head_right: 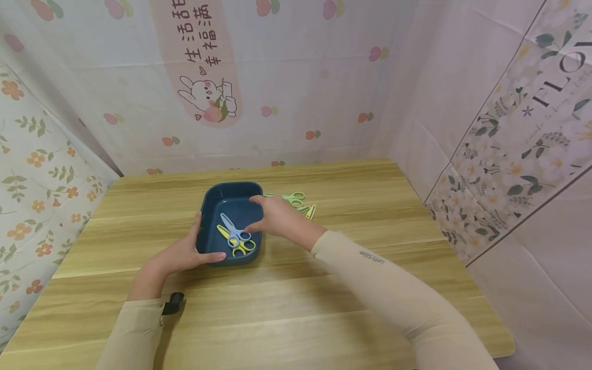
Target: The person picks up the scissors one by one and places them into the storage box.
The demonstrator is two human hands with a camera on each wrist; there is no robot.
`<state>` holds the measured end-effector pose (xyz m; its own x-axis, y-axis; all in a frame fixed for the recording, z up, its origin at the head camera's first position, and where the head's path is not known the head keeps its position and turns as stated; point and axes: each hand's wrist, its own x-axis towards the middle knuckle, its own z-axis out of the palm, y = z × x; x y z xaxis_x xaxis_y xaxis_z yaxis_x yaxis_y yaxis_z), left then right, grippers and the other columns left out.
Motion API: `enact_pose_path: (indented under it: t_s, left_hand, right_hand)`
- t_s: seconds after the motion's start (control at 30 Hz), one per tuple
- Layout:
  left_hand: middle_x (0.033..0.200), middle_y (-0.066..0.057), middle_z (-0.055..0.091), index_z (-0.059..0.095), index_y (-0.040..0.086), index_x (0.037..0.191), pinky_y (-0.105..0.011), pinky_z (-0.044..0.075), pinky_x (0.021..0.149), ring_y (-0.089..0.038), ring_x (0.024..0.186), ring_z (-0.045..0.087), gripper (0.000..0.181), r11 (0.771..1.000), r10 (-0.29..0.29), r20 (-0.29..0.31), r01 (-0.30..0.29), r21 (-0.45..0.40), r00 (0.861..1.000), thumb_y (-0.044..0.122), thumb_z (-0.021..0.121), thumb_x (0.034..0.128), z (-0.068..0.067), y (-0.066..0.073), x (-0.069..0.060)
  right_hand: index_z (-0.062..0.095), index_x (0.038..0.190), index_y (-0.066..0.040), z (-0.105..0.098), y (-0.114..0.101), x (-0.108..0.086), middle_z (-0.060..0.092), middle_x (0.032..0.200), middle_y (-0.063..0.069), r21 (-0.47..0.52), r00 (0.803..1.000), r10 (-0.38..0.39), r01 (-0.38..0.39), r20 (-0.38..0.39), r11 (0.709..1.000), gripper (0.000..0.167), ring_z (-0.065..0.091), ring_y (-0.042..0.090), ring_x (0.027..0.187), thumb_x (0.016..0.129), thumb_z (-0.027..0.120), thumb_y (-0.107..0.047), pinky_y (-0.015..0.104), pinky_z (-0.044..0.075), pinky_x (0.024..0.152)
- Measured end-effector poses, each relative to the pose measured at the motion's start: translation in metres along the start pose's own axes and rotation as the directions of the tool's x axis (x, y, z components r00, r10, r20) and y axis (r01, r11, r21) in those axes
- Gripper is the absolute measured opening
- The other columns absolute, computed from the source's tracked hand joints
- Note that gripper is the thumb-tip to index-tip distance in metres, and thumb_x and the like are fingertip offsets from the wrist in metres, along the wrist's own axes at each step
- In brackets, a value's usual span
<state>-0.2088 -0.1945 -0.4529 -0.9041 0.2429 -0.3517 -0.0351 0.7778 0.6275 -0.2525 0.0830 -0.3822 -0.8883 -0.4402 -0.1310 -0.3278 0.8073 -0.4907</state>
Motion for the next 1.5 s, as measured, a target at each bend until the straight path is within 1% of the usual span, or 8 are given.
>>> enact_pose_path:
  t_s: [0.13, 0.27, 0.57, 0.8, 0.87, 0.97, 1.07, 1.5]
  left_hand:
    - [0.175, -0.033, 0.013, -0.031, 0.018, 0.165, -0.069, 0.037, 0.121, -0.056, 0.154, 0.036, 0.150, 1.000, 0.004, 0.002, -0.004, -0.008, 1.000, 0.078, 0.077, 0.0801, 0.000, -0.001, 0.001]
    - [0.174, -0.034, 0.018, -0.031, 0.018, 0.165, -0.067, 0.039, 0.120, -0.055, 0.151, 0.040, 0.150, 1.000, 0.005, -0.001, -0.005, -0.013, 1.000, 0.077, 0.078, 0.0797, 0.001, -0.002, 0.001]
    - [0.173, -0.034, 0.020, -0.030, 0.019, 0.165, -0.067, 0.039, 0.120, -0.055, 0.150, 0.041, 0.151, 1.000, -0.001, -0.013, 0.001, -0.008, 1.000, 0.077, 0.079, 0.0787, 0.002, -0.004, 0.002]
    - [0.172, -0.035, 0.022, -0.030, 0.020, 0.165, -0.066, 0.040, 0.119, -0.055, 0.149, 0.043, 0.151, 1.000, -0.006, -0.013, 0.005, -0.010, 1.000, 0.077, 0.079, 0.0787, 0.002, -0.003, 0.001]
    - [0.172, -0.035, 0.023, -0.031, 0.020, 0.165, -0.066, 0.041, 0.119, -0.054, 0.149, 0.044, 0.151, 1.000, -0.005, -0.011, 0.005, -0.010, 1.000, 0.077, 0.079, 0.0789, 0.001, -0.003, 0.000]
    - [0.172, -0.035, 0.023, -0.031, 0.020, 0.165, -0.065, 0.042, 0.119, -0.054, 0.148, 0.045, 0.150, 1.000, -0.006, -0.009, 0.005, -0.010, 1.000, 0.077, 0.079, 0.0791, 0.001, -0.003, 0.000]
    - [0.172, -0.035, 0.022, -0.032, 0.020, 0.165, -0.065, 0.042, 0.118, -0.054, 0.148, 0.045, 0.150, 1.000, -0.004, -0.007, 0.004, -0.006, 1.000, 0.077, 0.078, 0.0792, 0.001, -0.003, 0.000]
    - [0.171, -0.035, 0.024, -0.030, 0.020, 0.166, -0.065, 0.042, 0.118, -0.053, 0.147, 0.047, 0.151, 1.000, -0.001, -0.016, 0.001, -0.005, 1.000, 0.078, 0.079, 0.0783, 0.001, -0.002, 0.001]
  right_hand:
    - [0.049, 0.160, -0.018, -0.003, 0.004, -0.002, 0.079, 0.098, 0.005, 0.013, 1.000, 0.014, -0.014, -0.013, 1.000, 0.088, 0.074, 0.019, 0.092, 0.087, 0.089, -0.047, 0.039, 0.058, 0.097]
    - [0.050, 0.159, -0.016, -0.006, 0.010, -0.004, 0.067, 0.148, 0.012, 0.014, 0.999, 0.019, -0.019, -0.042, 1.000, 0.088, 0.069, 0.027, 0.129, 0.087, 0.088, -0.047, 0.048, 0.052, 0.115]
    - [0.050, 0.159, -0.017, -0.013, 0.021, -0.009, 0.083, 0.102, 0.009, 0.036, 0.999, 0.031, -0.030, -0.044, 0.999, 0.086, 0.072, 0.019, 0.079, 0.088, 0.087, -0.047, 0.049, 0.051, 0.115]
    - [0.053, 0.157, -0.012, -0.009, 0.038, -0.013, 0.069, 0.145, 0.018, 0.006, 0.996, 0.035, -0.035, -0.077, 0.999, 0.080, 0.061, 0.035, 0.139, 0.092, 0.083, -0.047, 0.053, 0.049, 0.117]
    - [0.053, 0.156, -0.012, -0.007, 0.043, -0.014, 0.068, 0.145, 0.019, 0.013, 0.996, 0.046, -0.045, -0.074, 0.999, 0.079, 0.062, 0.036, 0.138, 0.093, 0.081, -0.048, 0.054, 0.051, 0.114]
    - [0.053, 0.156, -0.011, -0.004, 0.051, -0.015, 0.078, 0.110, 0.013, 0.019, 0.996, 0.056, -0.055, -0.065, 0.998, 0.077, 0.074, 0.025, 0.097, 0.095, 0.079, -0.049, 0.047, 0.058, 0.097]
    - [0.054, 0.155, -0.011, 0.002, 0.060, -0.017, 0.071, 0.081, 0.006, 0.011, 0.997, 0.061, -0.060, -0.051, 0.998, 0.074, 0.059, 0.017, 0.068, 0.095, 0.079, -0.046, 0.043, 0.057, 0.084]
    - [0.064, 0.144, -0.008, 0.027, 0.087, -0.028, 0.074, 0.134, 0.010, -0.040, 0.997, 0.073, -0.073, -0.009, 0.997, 0.062, 0.070, 0.025, 0.114, 0.094, 0.082, -0.040, 0.048, 0.056, 0.103]
